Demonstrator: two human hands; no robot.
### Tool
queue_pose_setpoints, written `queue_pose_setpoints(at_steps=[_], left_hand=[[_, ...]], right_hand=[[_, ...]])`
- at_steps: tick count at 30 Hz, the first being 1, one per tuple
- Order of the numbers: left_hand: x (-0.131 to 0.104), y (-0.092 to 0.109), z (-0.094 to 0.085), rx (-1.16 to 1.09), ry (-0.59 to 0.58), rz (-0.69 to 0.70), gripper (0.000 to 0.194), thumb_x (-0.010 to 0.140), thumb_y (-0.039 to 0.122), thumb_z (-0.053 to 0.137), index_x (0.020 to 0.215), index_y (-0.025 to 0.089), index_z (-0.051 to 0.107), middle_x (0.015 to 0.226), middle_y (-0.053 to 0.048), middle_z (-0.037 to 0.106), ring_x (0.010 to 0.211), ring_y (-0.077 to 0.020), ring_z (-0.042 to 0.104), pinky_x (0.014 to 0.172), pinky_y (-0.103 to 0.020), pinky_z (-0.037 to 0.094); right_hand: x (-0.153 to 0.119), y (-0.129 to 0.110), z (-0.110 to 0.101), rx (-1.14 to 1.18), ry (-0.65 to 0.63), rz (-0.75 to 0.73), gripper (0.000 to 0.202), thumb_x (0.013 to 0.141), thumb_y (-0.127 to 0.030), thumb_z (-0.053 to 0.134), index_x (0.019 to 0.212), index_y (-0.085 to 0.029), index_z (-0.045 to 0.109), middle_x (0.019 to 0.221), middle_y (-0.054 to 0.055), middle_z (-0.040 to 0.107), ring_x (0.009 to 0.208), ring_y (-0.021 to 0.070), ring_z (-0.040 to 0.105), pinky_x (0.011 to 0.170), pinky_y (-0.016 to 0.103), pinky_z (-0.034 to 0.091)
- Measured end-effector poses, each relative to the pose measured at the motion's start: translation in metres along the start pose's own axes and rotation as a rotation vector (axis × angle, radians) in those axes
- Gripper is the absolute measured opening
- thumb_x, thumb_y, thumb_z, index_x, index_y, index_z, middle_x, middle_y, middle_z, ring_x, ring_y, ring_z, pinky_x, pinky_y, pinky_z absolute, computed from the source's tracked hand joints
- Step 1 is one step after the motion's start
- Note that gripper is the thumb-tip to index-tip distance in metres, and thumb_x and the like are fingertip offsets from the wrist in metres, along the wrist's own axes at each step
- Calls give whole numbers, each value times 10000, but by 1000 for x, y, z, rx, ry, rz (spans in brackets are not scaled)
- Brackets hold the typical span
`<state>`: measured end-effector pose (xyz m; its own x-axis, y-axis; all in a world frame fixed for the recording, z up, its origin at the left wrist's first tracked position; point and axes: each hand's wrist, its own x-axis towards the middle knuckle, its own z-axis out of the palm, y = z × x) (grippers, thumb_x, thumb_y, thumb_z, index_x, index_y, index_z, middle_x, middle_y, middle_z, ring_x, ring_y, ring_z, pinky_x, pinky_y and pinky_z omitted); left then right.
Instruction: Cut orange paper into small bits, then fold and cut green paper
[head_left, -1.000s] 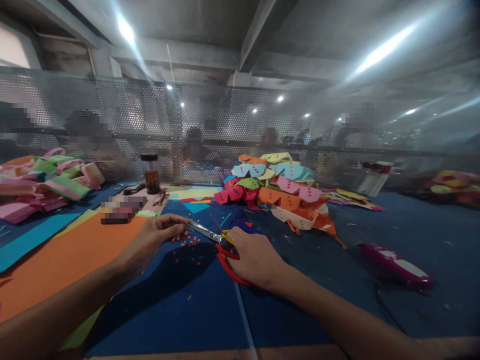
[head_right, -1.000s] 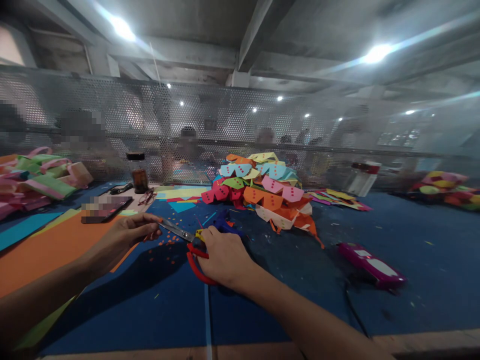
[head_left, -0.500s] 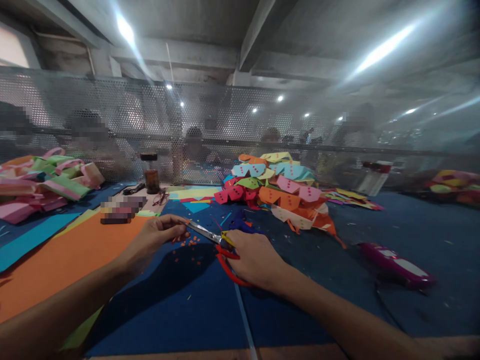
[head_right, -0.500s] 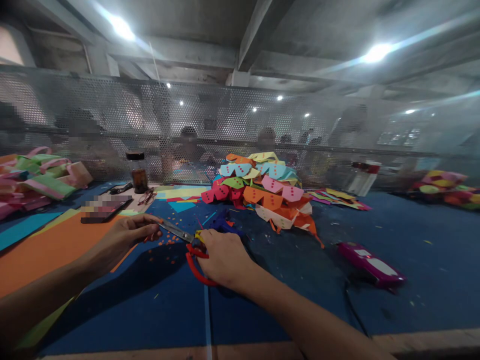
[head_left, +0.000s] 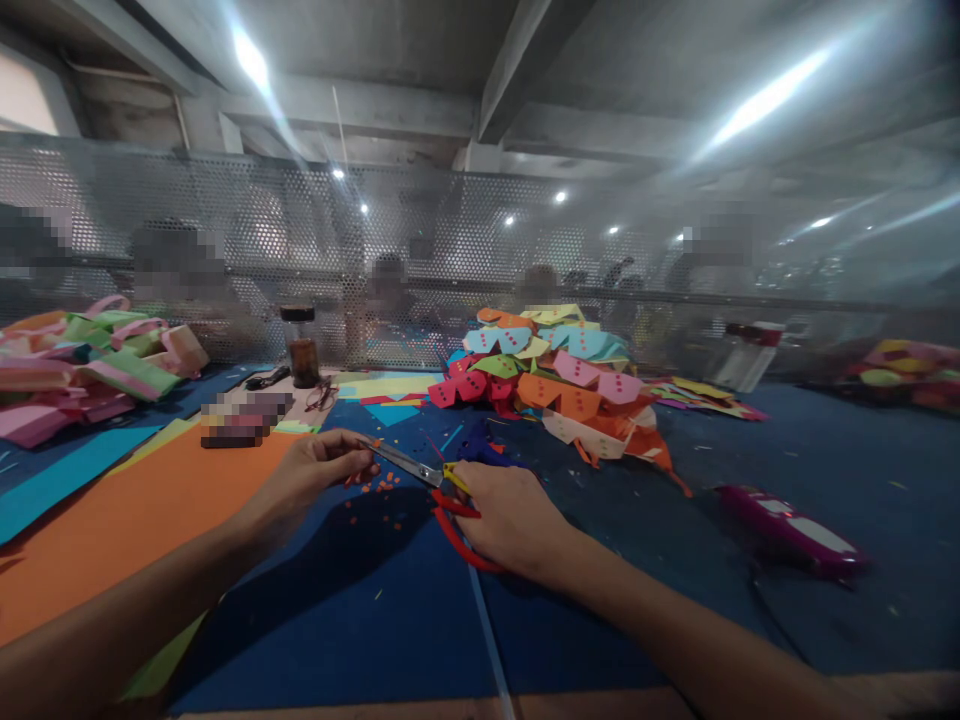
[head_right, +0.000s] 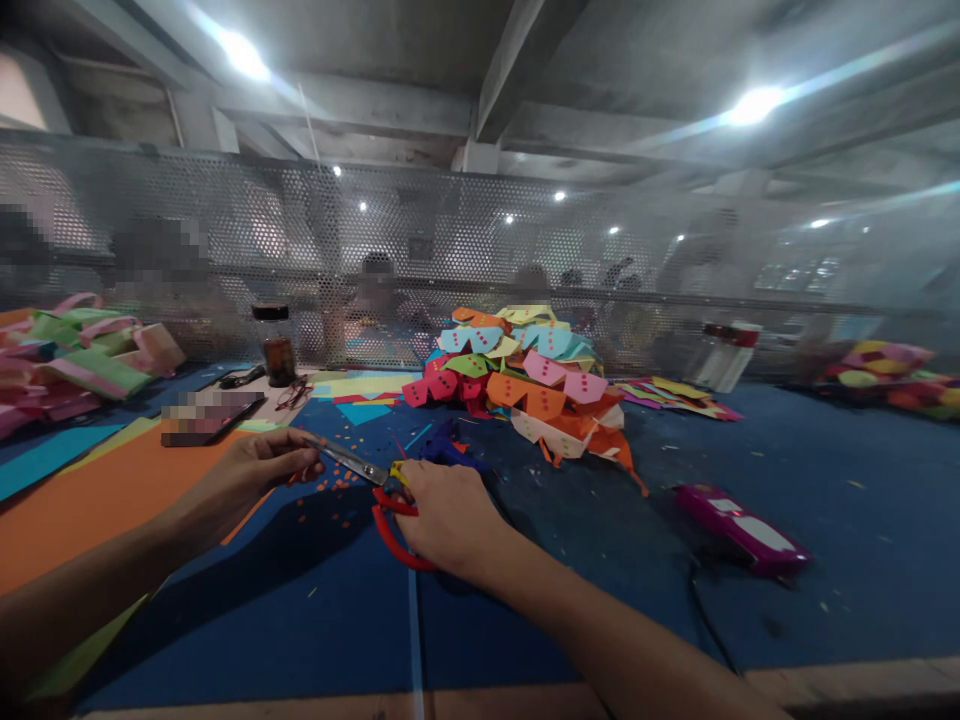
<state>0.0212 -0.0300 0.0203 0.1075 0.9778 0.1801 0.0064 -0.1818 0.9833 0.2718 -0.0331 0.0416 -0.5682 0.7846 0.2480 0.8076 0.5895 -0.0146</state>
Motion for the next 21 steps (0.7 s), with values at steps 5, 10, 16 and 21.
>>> queue_pose_setpoints(at_steps=[5, 10, 16, 21], left_hand=[[0, -1, 0, -4, -10, 6, 199, 758, 351, 742, 843, 173, 712, 719, -22, 665, 625, -131, 543, 602, -243, 399], [0, 0, 0, -7, -10, 1, 196, 762, 348, 742, 846, 174, 709, 728, -23, 670, 631, -127, 544, 604, -240, 398], [1, -1, -1, -11, -5, 4, 185, 756, 339, 751, 827, 175, 706, 716, -16, 669, 629, -118, 534, 604, -233, 399], [1, -1, 0, -16, -4, 2, 166, 759, 327, 750, 807, 174, 705, 716, -17, 672, 634, -116, 537, 608, -229, 401]], right_hand=[[0, -1, -1, 0, -17, 22, 148, 872, -333, 514, 837, -201, 570, 765, 12, 677, 698, 166, 619, 551, 283, 226], [0, 0, 1, -5, 4, 9, 147, 864, -324, 504, 828, -197, 568, 758, 19, 678, 664, 157, 596, 545, 283, 212], [1, 2, 3, 5, -4, 12, 172, 875, -350, 507, 856, -196, 581, 793, 26, 691, 671, 159, 598, 555, 279, 226], [1, 2, 4, -4, 5, 1, 174, 880, -349, 503, 850, -195, 578, 793, 30, 696, 681, 168, 611, 554, 277, 217]])
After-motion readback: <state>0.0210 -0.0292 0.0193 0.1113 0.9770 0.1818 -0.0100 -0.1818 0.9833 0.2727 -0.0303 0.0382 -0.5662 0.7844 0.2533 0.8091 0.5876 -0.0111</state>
